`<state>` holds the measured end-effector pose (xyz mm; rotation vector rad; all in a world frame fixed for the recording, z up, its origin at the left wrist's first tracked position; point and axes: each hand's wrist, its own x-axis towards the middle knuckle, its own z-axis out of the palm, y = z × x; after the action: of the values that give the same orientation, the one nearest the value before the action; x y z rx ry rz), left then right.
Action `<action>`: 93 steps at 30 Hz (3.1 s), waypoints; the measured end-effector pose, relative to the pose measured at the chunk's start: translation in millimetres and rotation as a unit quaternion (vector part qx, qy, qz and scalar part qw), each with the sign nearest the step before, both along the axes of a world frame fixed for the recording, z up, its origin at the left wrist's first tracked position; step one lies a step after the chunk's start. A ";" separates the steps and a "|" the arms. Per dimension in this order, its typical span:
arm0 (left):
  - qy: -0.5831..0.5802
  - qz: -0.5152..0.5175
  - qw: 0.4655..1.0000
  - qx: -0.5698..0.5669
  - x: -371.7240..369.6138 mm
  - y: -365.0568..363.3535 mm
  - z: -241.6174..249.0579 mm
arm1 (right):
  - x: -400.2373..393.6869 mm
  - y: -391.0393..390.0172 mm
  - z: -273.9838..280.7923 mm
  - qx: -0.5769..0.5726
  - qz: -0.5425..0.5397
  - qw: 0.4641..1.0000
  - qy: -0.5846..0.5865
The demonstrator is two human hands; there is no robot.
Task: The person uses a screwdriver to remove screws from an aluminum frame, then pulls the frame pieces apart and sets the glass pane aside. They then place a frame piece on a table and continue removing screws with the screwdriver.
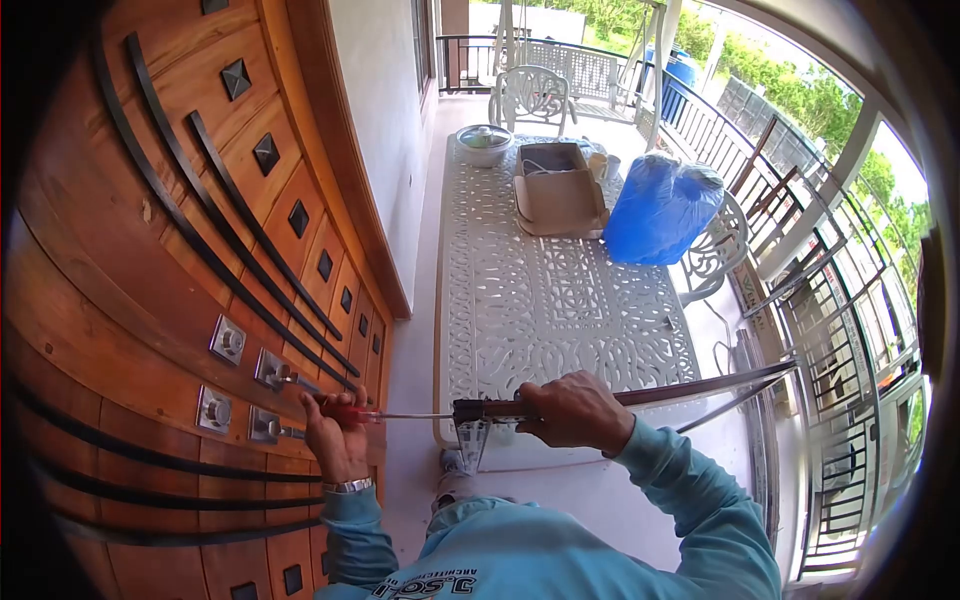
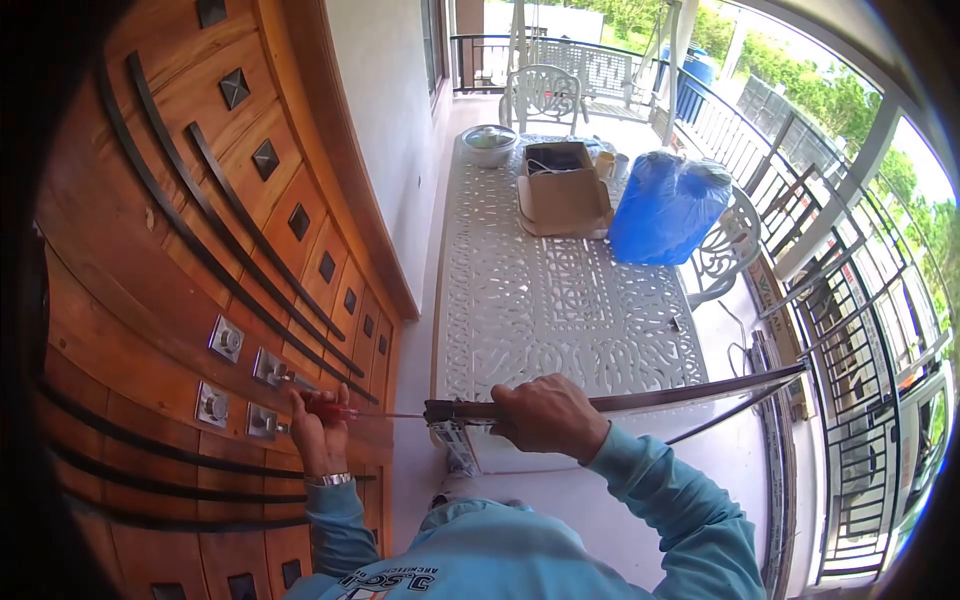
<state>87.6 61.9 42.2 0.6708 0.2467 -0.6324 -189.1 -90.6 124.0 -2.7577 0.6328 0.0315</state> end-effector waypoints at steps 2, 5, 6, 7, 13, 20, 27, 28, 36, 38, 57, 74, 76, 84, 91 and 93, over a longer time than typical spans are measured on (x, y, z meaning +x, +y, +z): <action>0.019 -0.008 1.000 -0.005 9.9 -1.2 -6.3 | 0.8 0.8 0.7 0.000 -0.011 1.000 0.016; 0.055 -0.015 0.998 -0.001 0.6 -7.3 17.9 | -1.0 -0.6 -5.5 -0.013 -0.002 1.000 -0.015; 0.051 -0.013 0.998 -0.015 -1.3 -9.1 21.7 | -1.1 -1.3 -7.7 -0.021 0.002 0.999 -0.024; 0.048 -0.012 0.998 -0.028 -2.9 -10.6 24.2 | -1.6 -1.6 -10.1 -0.028 0.005 0.999 -0.034; -0.002 -0.152 0.887 -0.435 16.6 -20.5 -33.1 | 2.5 1.4 -1.1 -0.020 -0.007 1.000 0.004; -0.033 -0.027 0.999 -0.011 5.0 -1.6 -2.3 | -0.6 -0.5 -4.9 -0.021 -0.002 1.000 -0.006; -0.055 -0.026 0.998 0.013 -0.5 -5.1 4.5 | -1.7 0.6 -4.0 -0.019 -0.008 1.000 -0.024; -0.039 -0.047 0.998 0.009 3.6 -2.1 4.8 | -1.5 0.3 -4.4 -0.019 -0.008 0.999 -0.026; -0.071 -0.184 0.903 -0.381 17.0 -29.4 -33.5 | -2.5 2.1 -4.9 -0.020 0.001 0.999 -0.033; -0.096 -0.211 0.839 -0.493 31.4 -31.1 -42.5 | -0.3 0.5 -3.1 -0.014 -0.008 1.000 -0.021; -0.032 -0.194 0.904 -0.379 31.6 -26.0 -58.8 | -2.5 1.8 -1.4 -0.010 -0.024 0.999 -0.028; -0.011 -0.142 0.975 -0.172 24.9 -15.5 -14.1 | -4.2 2.0 -11.2 -0.010 -0.017 0.996 -0.081; -0.083 -0.275 0.881 -0.377 45.7 -18.0 -43.2 | -4.8 0.0 -10.5 -0.019 -0.011 0.996 -0.082; 0.063 -0.138 0.986 -0.074 37.7 -8.1 -35.0 | -2.9 0.4 -15.7 -0.027 -0.023 0.996 -0.088; 0.030 -0.165 0.971 -0.169 57.0 -13.0 -49.2 | -2.1 2.4 -13.8 -0.018 -0.031 0.997 -0.069; -0.080 -0.245 0.922 -0.288 58.0 -14.3 -59.9 | -2.6 2.0 -17.0 -0.023 -0.031 0.996 -0.075</action>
<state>145.6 47.5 -17.8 0.2003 -0.2698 -1.0684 -191.7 -88.6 107.0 -2.7494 0.6850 -0.2051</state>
